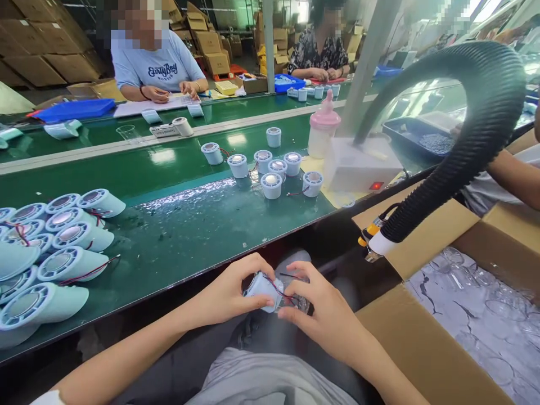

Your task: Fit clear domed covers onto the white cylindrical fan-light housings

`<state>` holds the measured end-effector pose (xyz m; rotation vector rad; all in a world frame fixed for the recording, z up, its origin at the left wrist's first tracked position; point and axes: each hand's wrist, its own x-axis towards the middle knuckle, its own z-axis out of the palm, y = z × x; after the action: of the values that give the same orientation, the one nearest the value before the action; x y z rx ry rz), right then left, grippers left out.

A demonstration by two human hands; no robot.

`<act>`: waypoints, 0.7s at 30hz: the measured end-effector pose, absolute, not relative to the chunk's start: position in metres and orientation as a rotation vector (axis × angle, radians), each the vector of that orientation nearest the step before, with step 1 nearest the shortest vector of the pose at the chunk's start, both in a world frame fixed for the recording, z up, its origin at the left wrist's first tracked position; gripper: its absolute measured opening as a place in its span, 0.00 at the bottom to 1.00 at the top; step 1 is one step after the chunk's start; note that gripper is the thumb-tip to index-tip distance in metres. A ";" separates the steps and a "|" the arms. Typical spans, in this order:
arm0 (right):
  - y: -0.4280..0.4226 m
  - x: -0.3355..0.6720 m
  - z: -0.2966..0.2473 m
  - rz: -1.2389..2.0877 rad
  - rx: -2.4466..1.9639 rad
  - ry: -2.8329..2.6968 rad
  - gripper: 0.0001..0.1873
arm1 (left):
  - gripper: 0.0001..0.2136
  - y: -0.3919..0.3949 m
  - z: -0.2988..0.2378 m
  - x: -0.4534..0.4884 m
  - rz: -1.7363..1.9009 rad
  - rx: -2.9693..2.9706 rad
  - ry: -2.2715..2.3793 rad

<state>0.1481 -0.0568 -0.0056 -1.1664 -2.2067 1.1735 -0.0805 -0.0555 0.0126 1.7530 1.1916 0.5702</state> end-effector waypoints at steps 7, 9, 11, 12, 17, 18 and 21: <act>-0.056 0.149 -0.003 1.477 -1.241 -1.694 0.19 | 0.31 -0.055 -0.013 -0.081 0.741 1.784 0.995; -0.053 0.150 -0.004 1.546 -1.223 -1.548 0.20 | 0.32 -0.057 -0.012 -0.080 0.684 1.722 0.925; -0.051 0.152 -0.005 1.602 -1.185 -1.427 0.20 | 0.32 -0.061 -0.010 -0.078 0.645 1.577 0.883; -0.051 0.153 -0.005 1.614 -1.151 -1.397 0.20 | 0.32 -0.063 -0.009 -0.078 0.645 1.499 0.882; -0.056 0.158 -0.008 1.294 -1.008 -1.820 0.13 | 0.29 -0.068 -0.010 -0.076 0.737 1.117 0.833; -0.058 0.160 -0.009 1.185 -1.009 -1.927 0.17 | 0.28 -0.069 -0.010 -0.077 0.736 1.070 0.808; -0.063 0.163 -0.009 1.065 -1.017 -2.045 0.17 | 0.30 -0.070 -0.008 -0.079 0.677 1.059 0.779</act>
<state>0.1630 -0.0634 -0.0094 -1.0166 -2.0449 1.0646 -0.0795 -0.0697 -0.0079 1.0594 0.7787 0.6766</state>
